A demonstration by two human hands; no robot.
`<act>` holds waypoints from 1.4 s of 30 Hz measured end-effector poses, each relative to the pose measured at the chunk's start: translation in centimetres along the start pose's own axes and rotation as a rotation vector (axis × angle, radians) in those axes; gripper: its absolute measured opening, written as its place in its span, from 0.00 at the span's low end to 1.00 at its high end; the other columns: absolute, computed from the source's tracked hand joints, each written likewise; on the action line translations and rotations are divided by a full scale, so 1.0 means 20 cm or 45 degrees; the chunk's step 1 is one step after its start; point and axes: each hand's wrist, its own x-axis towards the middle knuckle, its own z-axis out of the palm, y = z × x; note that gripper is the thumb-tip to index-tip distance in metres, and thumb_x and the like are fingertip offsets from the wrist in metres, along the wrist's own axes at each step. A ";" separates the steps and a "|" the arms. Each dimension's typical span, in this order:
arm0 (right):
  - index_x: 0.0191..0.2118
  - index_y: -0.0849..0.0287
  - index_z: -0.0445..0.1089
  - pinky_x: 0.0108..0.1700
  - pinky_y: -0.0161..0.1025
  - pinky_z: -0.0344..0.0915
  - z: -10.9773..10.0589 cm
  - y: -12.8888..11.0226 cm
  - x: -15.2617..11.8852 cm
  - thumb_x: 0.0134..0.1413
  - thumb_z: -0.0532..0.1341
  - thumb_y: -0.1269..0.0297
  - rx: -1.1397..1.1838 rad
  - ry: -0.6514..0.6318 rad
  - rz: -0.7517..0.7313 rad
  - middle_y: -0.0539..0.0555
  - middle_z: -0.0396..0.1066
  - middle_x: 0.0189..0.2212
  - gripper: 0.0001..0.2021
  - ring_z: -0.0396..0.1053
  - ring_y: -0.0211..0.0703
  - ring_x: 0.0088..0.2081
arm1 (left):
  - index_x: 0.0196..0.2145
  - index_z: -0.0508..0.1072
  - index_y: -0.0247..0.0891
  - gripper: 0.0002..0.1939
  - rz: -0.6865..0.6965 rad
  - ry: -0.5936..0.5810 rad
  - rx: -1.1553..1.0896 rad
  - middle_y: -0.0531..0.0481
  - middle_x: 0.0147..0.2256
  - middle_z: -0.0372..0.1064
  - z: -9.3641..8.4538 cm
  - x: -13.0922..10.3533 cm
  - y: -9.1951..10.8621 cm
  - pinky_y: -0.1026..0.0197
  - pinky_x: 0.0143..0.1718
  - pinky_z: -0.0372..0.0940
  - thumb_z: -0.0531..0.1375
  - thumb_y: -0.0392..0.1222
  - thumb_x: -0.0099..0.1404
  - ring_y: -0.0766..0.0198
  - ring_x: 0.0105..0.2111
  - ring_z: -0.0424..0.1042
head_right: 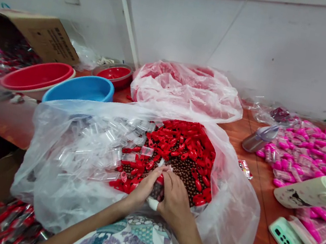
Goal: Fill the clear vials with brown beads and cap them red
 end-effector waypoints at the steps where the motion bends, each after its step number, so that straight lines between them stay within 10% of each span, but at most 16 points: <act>1: 0.57 0.62 0.52 0.51 0.52 0.61 0.00 0.00 0.00 0.42 0.60 0.67 0.001 -0.001 -0.018 0.64 0.61 0.50 0.33 0.61 0.55 0.51 | 0.47 0.69 0.37 0.19 0.027 -0.005 0.024 0.43 0.52 0.64 0.00 -0.01 -0.01 0.55 0.59 0.46 0.51 0.49 0.63 0.56 0.55 0.58; 10: 0.55 0.61 0.54 0.51 0.52 0.59 -0.01 -0.03 -0.06 0.45 0.62 0.58 0.041 -0.071 0.110 0.63 0.62 0.49 0.32 0.61 0.56 0.51 | 0.49 0.68 0.40 0.20 0.102 -0.179 0.326 0.46 0.42 0.69 -0.06 -0.05 0.06 0.57 0.51 0.57 0.47 0.51 0.66 0.57 0.48 0.64; 16: 0.58 0.56 0.55 0.52 0.49 0.58 0.03 -0.06 -0.01 0.46 0.61 0.49 0.161 -0.354 0.277 0.60 0.61 0.49 0.33 0.60 0.54 0.51 | 0.49 0.69 0.39 0.17 0.512 0.185 1.373 0.44 0.45 0.65 -0.34 0.22 0.17 0.52 0.50 0.56 0.52 0.45 0.65 0.55 0.47 0.62; 22: 0.62 0.62 0.51 0.52 0.52 0.56 0.10 -0.09 0.00 0.45 0.61 0.46 0.074 -0.498 0.194 0.64 0.61 0.51 0.41 0.58 0.58 0.50 | 0.45 0.72 0.38 0.16 0.556 -0.028 1.829 0.43 0.37 0.67 -0.49 0.40 0.15 0.53 0.45 0.57 0.58 0.43 0.60 0.54 0.41 0.61; 32: 0.64 0.59 0.45 0.57 0.51 0.53 0.06 -0.03 -0.03 0.48 0.62 0.51 0.266 -0.502 0.207 0.63 0.52 0.59 0.41 0.52 0.56 0.56 | 0.40 0.70 0.38 0.13 0.321 -0.123 0.880 0.52 0.32 0.71 -0.23 0.33 0.15 0.64 0.34 0.62 0.58 0.44 0.58 0.64 0.32 0.69; 42: 0.48 0.54 0.64 0.52 0.45 0.61 -0.10 0.15 -0.18 0.56 0.50 0.70 0.573 0.006 0.592 0.56 0.64 0.46 0.15 0.63 0.44 0.49 | 0.37 0.75 0.35 0.13 0.020 -0.176 0.883 0.48 0.33 0.73 -0.11 0.41 -0.01 0.60 0.39 0.63 0.61 0.38 0.52 0.60 0.33 0.70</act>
